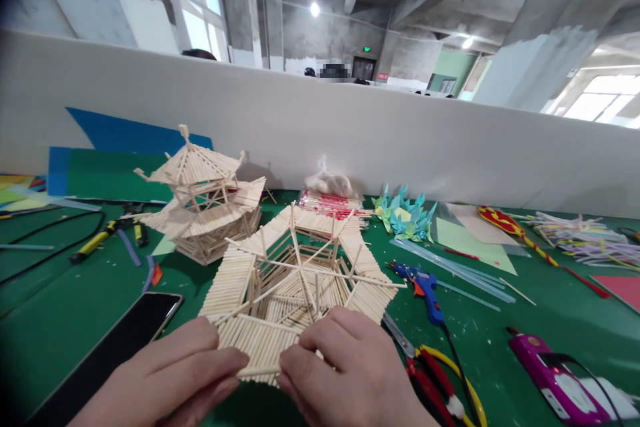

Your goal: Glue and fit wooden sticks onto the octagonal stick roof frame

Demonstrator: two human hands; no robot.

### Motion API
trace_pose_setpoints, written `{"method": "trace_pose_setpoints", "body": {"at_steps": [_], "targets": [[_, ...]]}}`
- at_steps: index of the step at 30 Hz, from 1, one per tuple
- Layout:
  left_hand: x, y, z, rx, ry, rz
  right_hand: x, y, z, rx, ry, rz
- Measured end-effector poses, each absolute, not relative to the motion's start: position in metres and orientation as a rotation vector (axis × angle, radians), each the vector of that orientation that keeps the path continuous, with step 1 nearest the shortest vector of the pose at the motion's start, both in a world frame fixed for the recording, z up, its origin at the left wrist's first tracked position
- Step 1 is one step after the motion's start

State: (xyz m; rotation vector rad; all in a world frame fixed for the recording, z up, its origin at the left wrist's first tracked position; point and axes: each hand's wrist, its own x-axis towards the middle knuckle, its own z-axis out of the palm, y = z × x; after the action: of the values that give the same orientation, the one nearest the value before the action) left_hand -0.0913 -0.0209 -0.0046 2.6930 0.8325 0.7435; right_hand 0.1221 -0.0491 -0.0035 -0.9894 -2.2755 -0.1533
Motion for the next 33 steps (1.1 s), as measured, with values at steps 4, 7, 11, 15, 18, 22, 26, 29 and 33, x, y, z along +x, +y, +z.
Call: {"method": "trace_pose_setpoints", "body": {"at_steps": [4, 7, 11, 15, 18, 22, 26, 29, 33], "targets": [[-0.099, -0.012, -0.007, 2.554, 0.783, 0.763, 0.128, -0.046, -0.005, -1.082, -2.291, -0.074], [-0.102, -0.006, -0.01, 2.493, 0.76, 0.793, 0.129, -0.044, -0.005, -1.128, -2.289, -0.003], [-0.101, -0.002, -0.013, 2.482, 0.742, 0.793, 0.127, -0.04, -0.002, -1.174, -2.298, 0.078], [-0.101, 0.001, -0.013, 2.473, 0.736, 0.805, 0.128, -0.038, 0.0, -1.195, -2.331, 0.189], [-0.102, 0.004, -0.013, 2.449, 0.78, 0.77, 0.13, -0.035, -0.001, -1.189, -2.35, 0.306], [-0.103, 0.01, -0.014, 2.404, 0.82, 0.734, 0.132, -0.03, -0.001, -1.192, -2.336, 0.348], [-0.104, 0.014, -0.019, 2.388, 0.851, 0.687, 0.138, -0.026, -0.001, -1.235, -2.281, 0.356], [-0.103, 0.017, -0.023, 2.353, 0.876, 0.699, 0.146, -0.026, -0.004, -1.269, -2.19, 0.466], [-0.1, 0.022, -0.024, 2.323, 0.901, 0.75, 0.155, -0.025, -0.014, -1.319, -2.021, 0.6]]}}
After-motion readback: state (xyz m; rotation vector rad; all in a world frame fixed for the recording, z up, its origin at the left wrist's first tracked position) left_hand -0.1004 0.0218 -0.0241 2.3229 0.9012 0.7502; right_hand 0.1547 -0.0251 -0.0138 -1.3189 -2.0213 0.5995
